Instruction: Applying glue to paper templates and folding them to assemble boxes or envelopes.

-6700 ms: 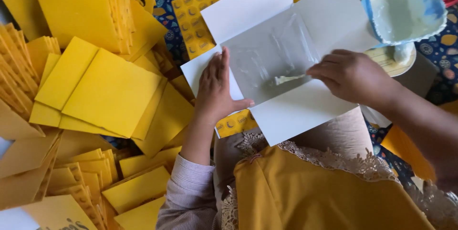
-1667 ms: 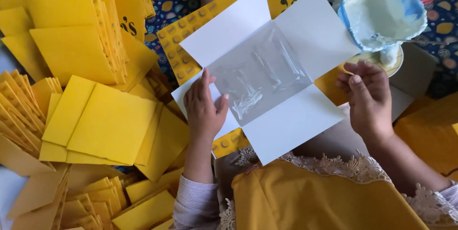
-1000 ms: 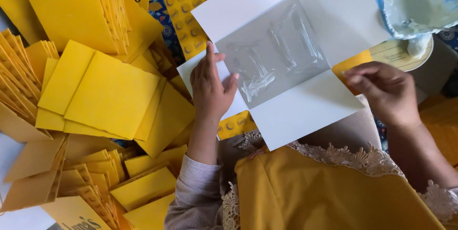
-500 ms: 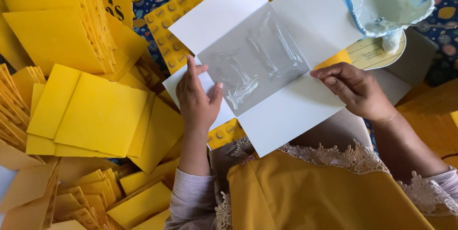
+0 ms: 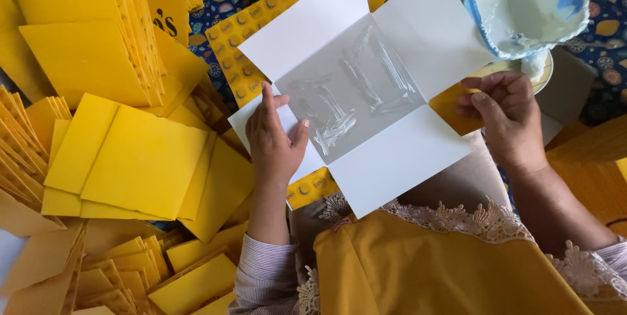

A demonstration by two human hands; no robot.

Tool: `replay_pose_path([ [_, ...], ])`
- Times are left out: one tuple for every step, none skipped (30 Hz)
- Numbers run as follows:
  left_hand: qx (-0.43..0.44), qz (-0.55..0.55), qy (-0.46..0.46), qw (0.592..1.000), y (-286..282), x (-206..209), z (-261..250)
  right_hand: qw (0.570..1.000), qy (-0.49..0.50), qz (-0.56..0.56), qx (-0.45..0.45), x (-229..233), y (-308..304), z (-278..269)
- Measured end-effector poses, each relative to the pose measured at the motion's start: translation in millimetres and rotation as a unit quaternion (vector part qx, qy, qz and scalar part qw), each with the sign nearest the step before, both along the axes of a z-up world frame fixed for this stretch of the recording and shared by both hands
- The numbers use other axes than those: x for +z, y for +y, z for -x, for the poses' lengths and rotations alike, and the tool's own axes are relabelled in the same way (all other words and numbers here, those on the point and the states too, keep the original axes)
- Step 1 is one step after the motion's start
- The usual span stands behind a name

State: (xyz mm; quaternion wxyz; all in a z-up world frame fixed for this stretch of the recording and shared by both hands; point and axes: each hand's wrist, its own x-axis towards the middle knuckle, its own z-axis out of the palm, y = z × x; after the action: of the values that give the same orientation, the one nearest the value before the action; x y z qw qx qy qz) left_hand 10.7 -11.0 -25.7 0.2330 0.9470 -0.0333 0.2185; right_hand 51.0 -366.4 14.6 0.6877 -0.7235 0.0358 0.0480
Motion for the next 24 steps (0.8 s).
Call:
replay_pose_path([
  [0.0, 0.001, -0.001, 1.0, 0, 0, 0, 1.0, -0.001, 0.001, 0.0, -3, 0, -1],
  [-0.002, 0.0, -0.01, 1.0, -1, 1, 0, 1.0, 0.002, -0.025, 0.001, -5, 0, -2],
  [-0.004, 0.0, -0.02, 1.0, -1, 1, 0, 0.999, 0.004, -0.05, 0.002, -8, 1, -4],
  [-0.002, 0.0, -0.022, 1.0, -1, 2, -1, 0.999, 0.003, -0.05, 0.005, -7, 1, -5],
  [-0.003, 0.003, -0.021, 1.0, -1, 3, -1, 0.998, 0.015, -0.068, -0.002, -7, 2, -6],
  [-0.004, 0.005, -0.019, 1.0, -1, 3, 0, 0.996, 0.028, -0.086, -0.009, -7, 2, -6],
  [-0.001, 0.005, -0.02, 1.0, -1, 4, 0, 0.996, 0.028, -0.086, -0.006, -10, 1, -7],
  [-0.002, 0.009, -0.017, 1.0, -1, 5, 0, 0.994, 0.031, -0.1, 0.002, -13, -1, -7],
  [-0.003, 0.013, -0.015, 1.0, -2, 6, 0, 0.993, 0.035, -0.114, 0.01, -15, -3, -8],
  [-0.001, 0.013, -0.015, 1.0, -2, 6, 0, 0.993, 0.035, -0.114, 0.012, -17, -3, -9],
  [0.001, 0.011, -0.009, 1.0, -2, 5, 0, 0.993, 0.029, -0.113, 0.012, -19, -4, -9],
  [0.005, 0.01, -0.003, 1.0, -1, 5, 1, 0.993, 0.025, -0.112, 0.014, -21, -4, -9],
  [0.008, 0.009, -0.003, 1.0, -1, 5, 2, 0.993, 0.025, -0.112, 0.017, -19, -2, -8],
  [0.005, 0.005, -0.017, 1.0, -2, 5, 1, 0.993, 0.033, -0.115, 0.008, -17, 0, -8],
  [0.001, 0.001, -0.03, 1.0, -2, 5, 1, 0.992, 0.04, -0.118, -0.002, -14, 1, -8],
  [0.002, 0.001, -0.031, 1.0, -1, 6, 1, 0.992, 0.04, -0.117, 0.0, -16, 0, -9],
  [0.002, 0.0, -0.031, 1.0, -1, 6, 0, 0.988, 0.045, -0.148, -0.002, -18, -1, -10],
  [0.001, 0.0, -0.031, 1.0, -2, 6, 0, 0.983, 0.05, -0.178, -0.005, -20, -3, -10],
  [0.001, 0.0, -0.031, 1.0, -1, 6, 1, 0.983, 0.051, -0.178, -0.005, -20, -2, -10],
  [0.002, -0.001, -0.028, 1.0, -1, 6, 1, 0.981, 0.054, -0.186, -0.006, -19, -2, -10],
  [0.003, -0.002, -0.026, 1.0, -1, 5, 0, 0.979, 0.057, -0.195, -0.007, -18, -1, -11],
  [0.002, -0.001, -0.026, 1.0, -1, 4, 0, 0.979, 0.057, -0.195, -0.007, -19, -2, -11],
  [0.005, -0.007, -0.022, 1.0, -1, 3, 0, 0.976, 0.055, -0.209, -0.002, -20, -3, -11],
  [0.009, -0.013, -0.02, 1.0, -1, 2, 0, 0.973, 0.052, -0.223, 0.003, -21, -3, -12],
])
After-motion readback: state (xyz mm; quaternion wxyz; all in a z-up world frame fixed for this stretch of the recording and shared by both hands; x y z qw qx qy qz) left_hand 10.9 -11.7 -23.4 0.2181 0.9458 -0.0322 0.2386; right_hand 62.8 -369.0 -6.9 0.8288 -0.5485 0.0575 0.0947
